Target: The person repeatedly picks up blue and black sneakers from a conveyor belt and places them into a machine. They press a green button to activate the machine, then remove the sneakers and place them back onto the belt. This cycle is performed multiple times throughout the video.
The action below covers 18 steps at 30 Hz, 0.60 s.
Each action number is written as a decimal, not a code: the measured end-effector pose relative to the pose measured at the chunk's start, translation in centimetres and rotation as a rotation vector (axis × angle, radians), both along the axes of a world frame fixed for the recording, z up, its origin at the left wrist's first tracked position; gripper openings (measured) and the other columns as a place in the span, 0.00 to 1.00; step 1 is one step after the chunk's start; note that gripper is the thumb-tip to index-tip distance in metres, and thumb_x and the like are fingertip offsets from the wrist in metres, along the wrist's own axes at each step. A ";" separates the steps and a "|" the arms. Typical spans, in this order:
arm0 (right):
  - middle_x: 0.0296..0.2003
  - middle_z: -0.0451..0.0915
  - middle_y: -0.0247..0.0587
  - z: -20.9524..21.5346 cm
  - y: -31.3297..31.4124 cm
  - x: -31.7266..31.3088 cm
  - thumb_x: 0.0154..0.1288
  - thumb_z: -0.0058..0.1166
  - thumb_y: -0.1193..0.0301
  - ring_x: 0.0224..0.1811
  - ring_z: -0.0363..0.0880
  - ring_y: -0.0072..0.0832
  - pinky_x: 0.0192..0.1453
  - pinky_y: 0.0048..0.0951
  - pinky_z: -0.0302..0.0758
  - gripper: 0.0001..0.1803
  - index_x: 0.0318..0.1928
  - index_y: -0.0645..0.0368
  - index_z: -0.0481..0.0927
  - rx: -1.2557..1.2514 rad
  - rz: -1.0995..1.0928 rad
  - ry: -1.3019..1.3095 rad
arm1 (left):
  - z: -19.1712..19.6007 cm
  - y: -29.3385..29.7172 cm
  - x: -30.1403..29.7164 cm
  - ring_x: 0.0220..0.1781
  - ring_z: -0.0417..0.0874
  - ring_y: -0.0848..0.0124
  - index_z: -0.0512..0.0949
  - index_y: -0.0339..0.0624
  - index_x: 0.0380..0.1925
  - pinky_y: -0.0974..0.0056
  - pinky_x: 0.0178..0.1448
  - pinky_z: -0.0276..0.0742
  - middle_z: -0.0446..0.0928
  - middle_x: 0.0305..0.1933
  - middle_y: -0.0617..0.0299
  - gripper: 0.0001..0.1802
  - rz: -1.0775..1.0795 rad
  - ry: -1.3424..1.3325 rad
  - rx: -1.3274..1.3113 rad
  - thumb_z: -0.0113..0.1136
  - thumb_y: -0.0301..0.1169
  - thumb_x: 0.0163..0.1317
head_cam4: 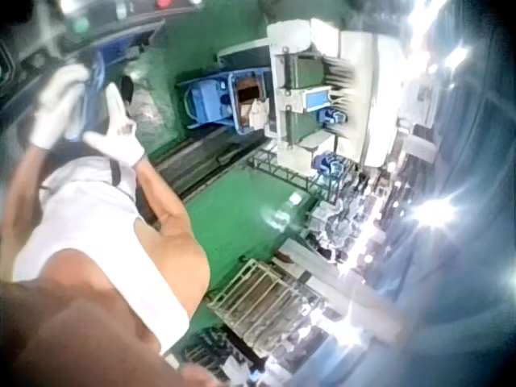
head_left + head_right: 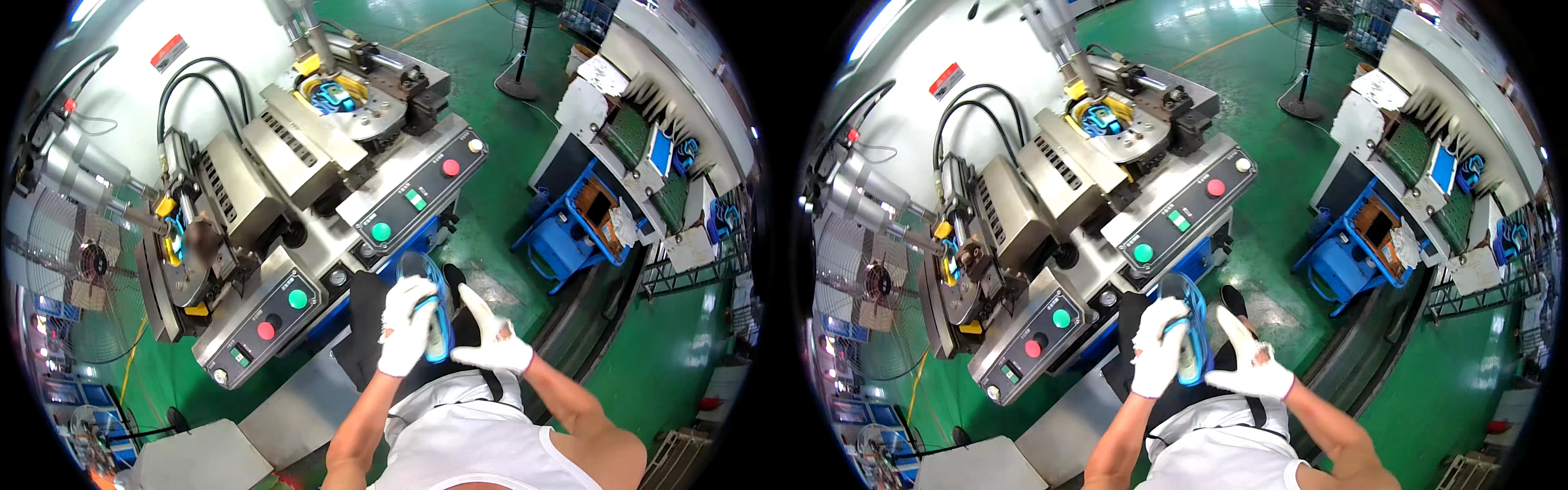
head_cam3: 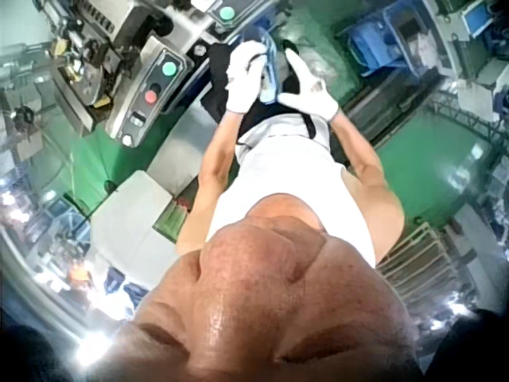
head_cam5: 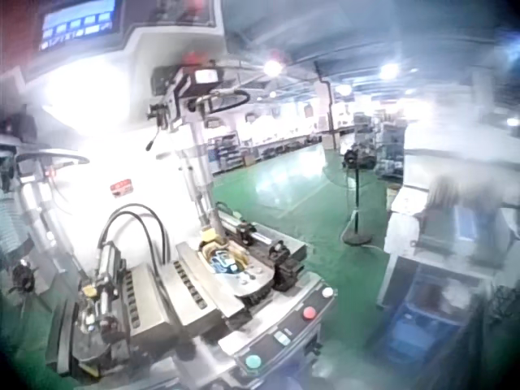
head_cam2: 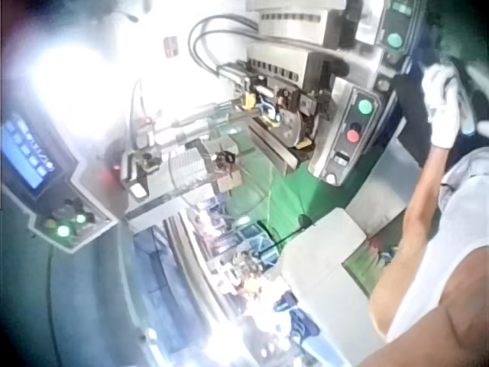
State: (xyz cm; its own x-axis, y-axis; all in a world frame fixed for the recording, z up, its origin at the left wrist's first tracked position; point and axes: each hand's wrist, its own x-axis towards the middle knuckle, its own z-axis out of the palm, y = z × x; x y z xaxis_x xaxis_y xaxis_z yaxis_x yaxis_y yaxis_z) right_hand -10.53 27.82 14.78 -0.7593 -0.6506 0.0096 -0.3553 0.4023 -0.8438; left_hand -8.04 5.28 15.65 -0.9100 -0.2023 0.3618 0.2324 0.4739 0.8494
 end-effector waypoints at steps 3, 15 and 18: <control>0.82 0.51 0.65 2.2 0.8 2.0 0.52 0.81 0.58 0.86 0.50 0.55 0.88 0.45 0.51 0.72 0.84 0.67 0.42 -0.035 -0.204 -0.096 | 4.3 5.3 -4.0 0.67 0.77 0.50 0.85 0.45 0.52 0.49 0.76 0.70 0.80 0.58 0.52 0.17 -0.117 0.076 0.055 0.68 0.22 0.62; 0.55 0.85 0.40 5.8 12.9 -14.1 0.70 0.69 0.68 0.53 0.83 0.26 0.60 0.33 0.80 0.22 0.60 0.65 0.82 -0.807 -1.300 0.261 | 8.8 12.7 -9.8 0.75 0.72 0.36 0.75 0.35 0.67 0.39 0.79 0.66 0.75 0.70 0.38 0.41 -0.805 0.134 -0.185 0.78 0.33 0.51; 0.65 0.79 0.44 7.6 18.5 -24.7 0.74 0.66 0.59 0.65 0.77 0.32 0.73 0.37 0.71 0.29 0.67 0.64 0.80 -0.812 -1.249 0.438 | 5.1 9.3 -7.1 0.83 0.61 0.35 0.64 0.34 0.77 0.38 0.86 0.53 0.69 0.76 0.38 0.50 -0.805 -0.202 -0.224 0.73 0.44 0.58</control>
State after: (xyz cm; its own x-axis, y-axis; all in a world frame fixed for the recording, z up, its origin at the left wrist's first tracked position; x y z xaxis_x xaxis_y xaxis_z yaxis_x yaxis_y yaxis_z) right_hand -35.21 46.31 22.40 -0.6395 0.6613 0.3920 -0.4231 0.1229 -0.8977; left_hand -15.18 14.62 20.71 -0.7968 0.5898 0.1312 0.4240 0.3910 0.8169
